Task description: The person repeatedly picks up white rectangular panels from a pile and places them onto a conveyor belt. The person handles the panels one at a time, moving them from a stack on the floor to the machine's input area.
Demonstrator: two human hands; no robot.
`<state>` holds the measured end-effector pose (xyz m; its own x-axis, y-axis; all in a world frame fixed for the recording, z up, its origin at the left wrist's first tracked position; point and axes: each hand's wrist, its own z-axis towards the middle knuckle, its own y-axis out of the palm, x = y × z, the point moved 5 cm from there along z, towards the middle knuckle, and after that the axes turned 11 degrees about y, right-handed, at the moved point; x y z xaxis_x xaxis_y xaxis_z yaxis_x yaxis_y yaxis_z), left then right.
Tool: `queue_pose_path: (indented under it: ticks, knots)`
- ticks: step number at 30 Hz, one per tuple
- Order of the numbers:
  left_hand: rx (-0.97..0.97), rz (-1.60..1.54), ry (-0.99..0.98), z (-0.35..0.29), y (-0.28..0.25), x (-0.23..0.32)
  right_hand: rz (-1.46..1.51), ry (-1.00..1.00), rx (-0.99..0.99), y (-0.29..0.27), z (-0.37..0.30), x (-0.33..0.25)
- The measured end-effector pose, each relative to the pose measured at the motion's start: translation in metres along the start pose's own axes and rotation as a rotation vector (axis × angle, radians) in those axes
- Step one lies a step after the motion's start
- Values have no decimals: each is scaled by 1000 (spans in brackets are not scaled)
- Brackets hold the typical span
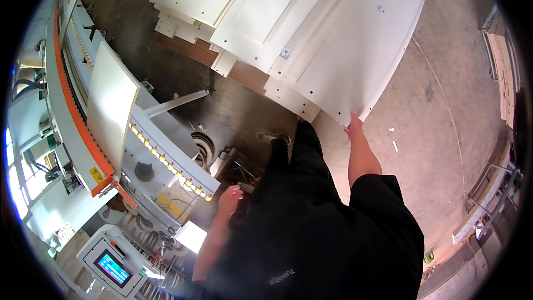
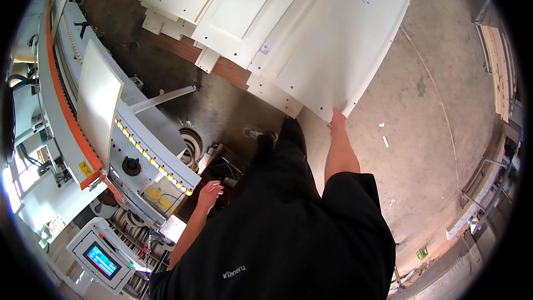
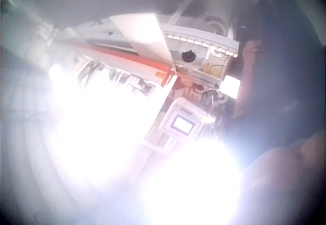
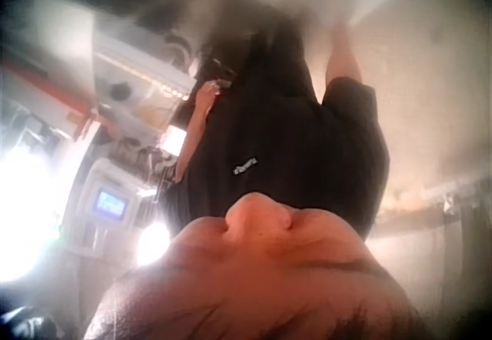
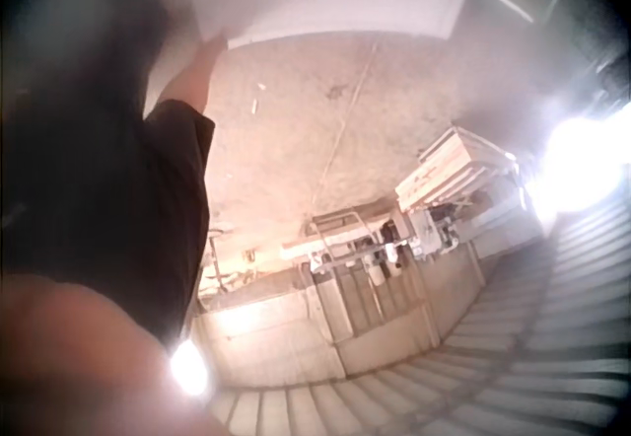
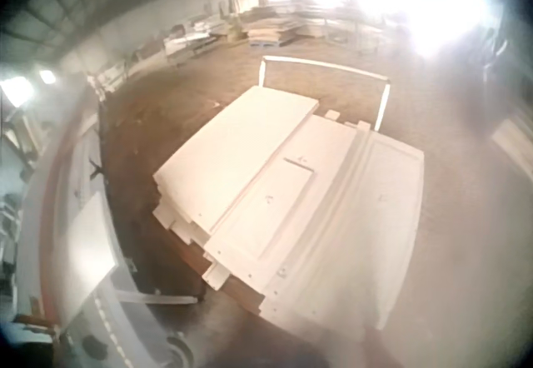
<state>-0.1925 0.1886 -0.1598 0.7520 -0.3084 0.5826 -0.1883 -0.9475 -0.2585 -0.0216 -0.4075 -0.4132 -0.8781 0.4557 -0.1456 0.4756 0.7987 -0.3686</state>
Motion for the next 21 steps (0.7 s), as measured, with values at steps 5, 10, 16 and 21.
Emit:
queue_pose_path:
  ticks: [5,10,16,21]
  knots:
    - [-113,46,93,28,18,50,-55,-101,-294,-4,-46,5]
    - [-261,-178,205,74,73,151,-31,-181,-673,8,-160,-19]
    - [-160,-435,290,92,128,275,-198,-115,-1004,45,-267,6]
    - [51,-571,242,91,112,241,-403,96,-1148,79,-303,58]
